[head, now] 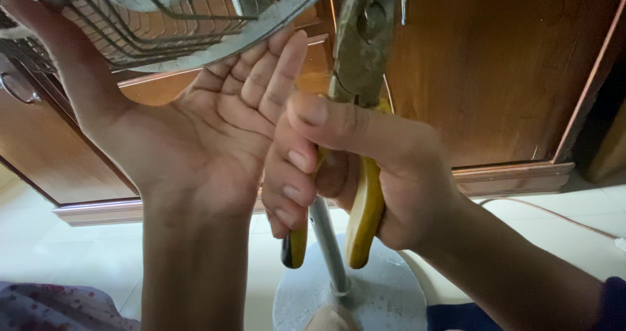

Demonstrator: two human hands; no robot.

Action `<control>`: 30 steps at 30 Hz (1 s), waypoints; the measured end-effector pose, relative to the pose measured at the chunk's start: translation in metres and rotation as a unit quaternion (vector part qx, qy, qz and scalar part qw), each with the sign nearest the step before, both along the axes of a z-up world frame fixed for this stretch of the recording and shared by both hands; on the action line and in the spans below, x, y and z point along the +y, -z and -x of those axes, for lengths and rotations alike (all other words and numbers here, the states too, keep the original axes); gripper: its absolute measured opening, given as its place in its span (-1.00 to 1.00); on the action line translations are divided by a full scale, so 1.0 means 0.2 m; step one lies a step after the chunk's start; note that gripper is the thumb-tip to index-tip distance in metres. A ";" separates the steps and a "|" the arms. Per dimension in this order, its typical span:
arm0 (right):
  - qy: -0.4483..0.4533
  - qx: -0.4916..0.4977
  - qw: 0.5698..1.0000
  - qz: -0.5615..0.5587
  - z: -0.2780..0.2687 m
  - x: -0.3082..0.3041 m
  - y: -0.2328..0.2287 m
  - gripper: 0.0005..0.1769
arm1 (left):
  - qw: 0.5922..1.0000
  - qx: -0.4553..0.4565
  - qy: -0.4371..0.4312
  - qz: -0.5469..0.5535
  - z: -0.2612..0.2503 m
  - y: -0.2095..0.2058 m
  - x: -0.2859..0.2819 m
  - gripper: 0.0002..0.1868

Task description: The person uses pliers to bend and adjust the metal wire cage of a standing fan. They repeatedly grip and bend sections of the cage to reshape it, working around the circumference of the fan.

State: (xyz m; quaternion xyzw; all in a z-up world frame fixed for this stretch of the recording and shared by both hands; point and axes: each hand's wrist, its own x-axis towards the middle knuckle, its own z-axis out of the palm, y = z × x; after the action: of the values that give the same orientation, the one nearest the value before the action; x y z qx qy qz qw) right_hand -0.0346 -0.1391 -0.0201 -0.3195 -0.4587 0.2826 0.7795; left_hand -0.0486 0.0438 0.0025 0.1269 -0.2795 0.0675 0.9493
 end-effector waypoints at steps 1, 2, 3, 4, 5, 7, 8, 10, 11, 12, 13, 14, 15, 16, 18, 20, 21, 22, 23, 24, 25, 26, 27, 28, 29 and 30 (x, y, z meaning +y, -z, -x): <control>-0.003 0.003 1.000 0.005 0.00 0.00 0.00 -0.61 | 1.000 0.001 0.002 -0.002 0.00 0.00 0.00 0.29; -0.005 0.006 1.000 0.010 -0.01 0.00 0.01 -0.61 | 1.000 0.001 0.004 -0.003 0.00 -0.01 0.00 0.29; -0.003 0.008 1.000 0.017 -0.01 -0.01 0.01 -0.61 | 1.000 -0.009 0.012 -0.010 0.01 -0.01 0.01 0.28; 0.000 0.010 1.000 0.023 -0.01 -0.01 0.01 -0.61 | 1.000 -0.015 0.023 -0.014 0.01 -0.01 0.01 0.28; 0.002 0.011 0.999 0.030 -0.01 -0.01 0.02 -0.61 | 0.999 -0.021 0.033 -0.019 0.01 -0.01 0.02 0.28; 0.010 0.008 0.999 0.033 -0.02 -0.01 0.02 -0.63 | 0.998 -0.025 0.056 -0.019 0.01 -0.01 0.04 0.30; 0.016 0.007 0.999 0.035 -0.02 -0.01 0.02 -0.64 | 0.997 -0.027 0.066 -0.019 0.01 -0.01 0.04 0.31; 0.005 -0.008 1.000 0.027 -0.03 -0.01 0.02 -0.63 | 0.997 -0.029 0.073 -0.014 0.00 0.00 0.05 0.31; 0.000 -0.015 1.000 0.023 -0.03 -0.02 0.02 -0.62 | 0.997 -0.029 0.074 -0.012 0.00 0.00 0.05 0.31; 0.009 -0.019 0.999 0.027 -0.03 -0.02 0.02 -0.63 | 0.997 -0.026 0.068 -0.012 0.00 0.01 0.05 0.30; 0.018 -0.023 0.999 0.030 -0.03 -0.03 0.02 -0.64 | 0.998 -0.028 0.059 -0.016 0.00 0.01 0.05 0.29; 0.026 -0.026 0.999 0.034 -0.04 -0.03 0.02 -0.64 | 0.998 -0.029 0.051 -0.020 -0.01 0.01 0.05 0.28; 0.026 -0.025 0.999 0.035 -0.04 -0.04 0.01 -0.64 | 0.998 -0.035 0.039 -0.030 0.00 0.02 0.04 0.27; 0.026 -0.024 0.999 0.036 -0.04 -0.04 0.01 -0.64 | 0.998 -0.039 0.035 -0.033 0.00 0.02 0.04 0.26; 0.032 -0.033 0.998 0.041 -0.04 -0.06 0.01 -0.64 | 0.998 -0.044 0.037 -0.033 0.00 0.02 0.05 0.25; 0.044 -0.054 0.996 0.048 -0.04 -0.07 0.01 -0.63 | 0.998 -0.047 0.030 -0.038 -0.01 0.02 0.05 0.25; 0.041 -0.053 0.997 0.047 -0.04 -0.08 0.02 -0.62 | 0.998 -0.048 0.019 -0.047 -0.01 0.02 0.04 0.24; 0.038 -0.051 0.997 0.046 -0.05 -0.08 0.02 -0.62 | 0.998 -0.046 0.016 -0.049 -0.01 0.02 0.04 0.23; 0.035 -0.050 0.997 0.045 -0.05 -0.08 0.02 -0.62 | 0.998 -0.044 0.014 -0.051 -0.01 0.02 0.04 0.22; 0.034 -0.047 0.997 0.048 -0.05 -0.09 0.02 -0.62 | 0.998 -0.040 0.020 -0.045 -0.01 0.02 0.04 0.21; 0.033 -0.045 0.997 0.050 -0.05 -0.10 0.02 -0.62 | 0.998 -0.035 0.019 -0.043 -0.01 0.02 0.04 0.20; 0.032 -0.043 0.997 0.053 -0.05 -0.10 0.02 -0.62 | 0.999 -0.032 0.018 -0.039 -0.01 0.02 0.04 0.19; 0.033 -0.041 0.997 0.054 -0.05 -0.10 0.01 -0.62 | 0.999 -0.029 0.009 -0.037 -0.01 0.02 0.03 0.19; 0.035 -0.039 0.997 0.056 -0.05 -0.11 0.01 -0.61 | 0.999 -0.028 0.003 -0.040 -0.01 0.02 0.03 0.19; 0.036 -0.038 0.997 0.058 -0.05 -0.11 0.01 -0.61 | 0.999 -0.027 -0.003 -0.042 -0.01 0.02 0.03 0.19; 0.034 -0.036 0.997 0.055 -0.05 -0.11 0.00 -0.61 | 0.998 -0.029 -0.006 -0.048 -0.02 0.02 0.02 0.19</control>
State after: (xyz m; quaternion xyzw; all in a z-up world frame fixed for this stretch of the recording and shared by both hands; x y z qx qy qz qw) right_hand -0.0245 -0.1603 -0.0208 -0.3868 -0.4592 0.2691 0.7531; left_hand -0.0453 0.0488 -0.0020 0.1722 -0.3087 0.0637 0.9333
